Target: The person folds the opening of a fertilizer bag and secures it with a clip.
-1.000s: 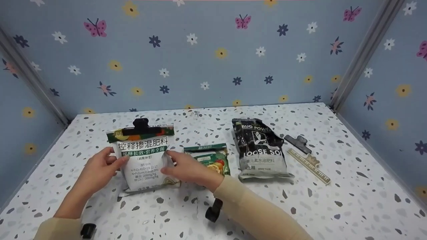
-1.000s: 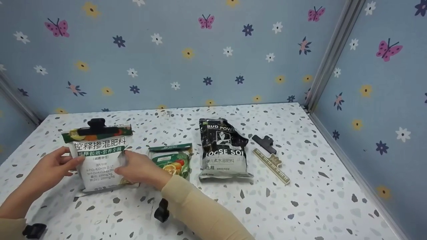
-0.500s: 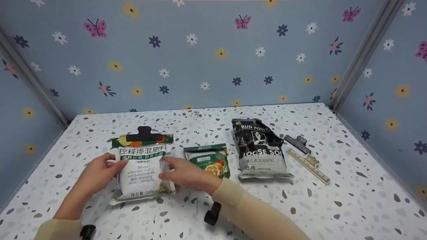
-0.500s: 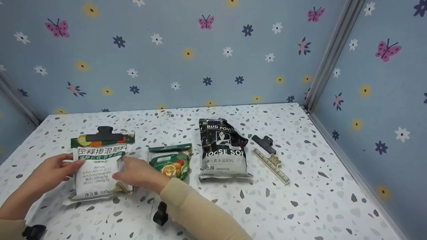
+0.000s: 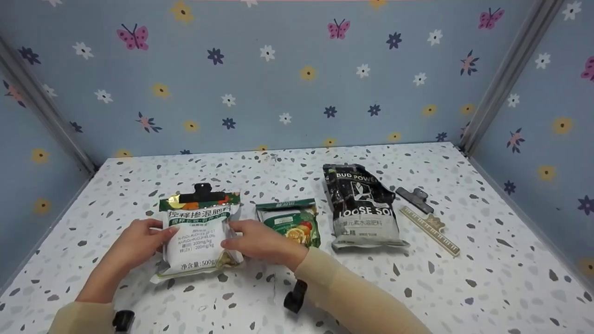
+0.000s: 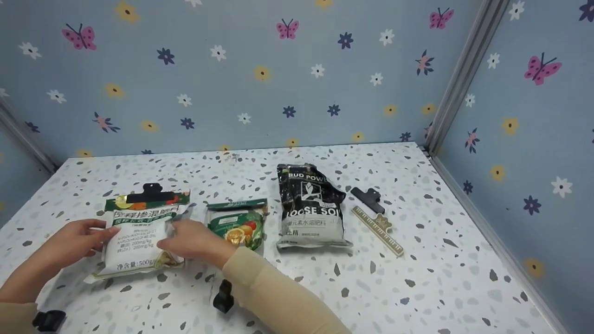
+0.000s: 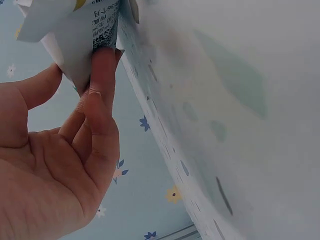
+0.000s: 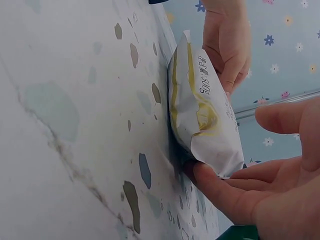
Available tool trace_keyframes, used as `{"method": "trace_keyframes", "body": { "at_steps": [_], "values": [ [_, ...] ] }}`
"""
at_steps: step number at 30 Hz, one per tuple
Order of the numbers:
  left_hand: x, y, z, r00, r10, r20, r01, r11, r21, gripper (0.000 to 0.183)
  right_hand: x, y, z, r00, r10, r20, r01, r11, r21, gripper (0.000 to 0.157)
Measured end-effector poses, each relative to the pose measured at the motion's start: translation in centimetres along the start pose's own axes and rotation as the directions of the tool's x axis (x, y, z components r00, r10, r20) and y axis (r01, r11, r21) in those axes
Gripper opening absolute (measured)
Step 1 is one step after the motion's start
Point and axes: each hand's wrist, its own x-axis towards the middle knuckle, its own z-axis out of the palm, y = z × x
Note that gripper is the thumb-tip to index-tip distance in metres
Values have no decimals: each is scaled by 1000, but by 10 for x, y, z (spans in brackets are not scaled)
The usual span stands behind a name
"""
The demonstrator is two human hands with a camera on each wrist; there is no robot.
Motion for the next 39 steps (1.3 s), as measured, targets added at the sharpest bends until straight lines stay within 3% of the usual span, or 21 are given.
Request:
{"method": "trace_keyframes", "body": {
  "at_steps": [4,7,12,16,24,31,39],
  "values": [
    [1,0,0,999,-25,25,25,1000,-14,83,0,0,1,1000,-4,-5,4,999,-40,61],
    [0,0,0,999,-31,30,31,999,-14,85,0,-1,3,999,-37,-11,36,991,-128,57],
    [-3,2,-1,999,-41,13,42,999,-34,89,2,-6,6,988,-156,4,148,932,-332,49],
    [-5,4,-2,999,-37,-27,36,998,-48,87,3,-7,6,980,-196,16,186,896,-403,46],
    [-11,13,-5,991,-17,-136,16,1000,-10,82,-3,-1,-2,957,-287,40,280,879,-386,33],
    [-17,37,6,963,113,-246,-102,993,58,63,-16,0,-18,952,-304,19,293,897,-331,36],
    [-15,78,24,948,226,-224,-220,974,54,52,-30,1,-49,942,-333,-41,310,910,-277,32]
  ]
}}
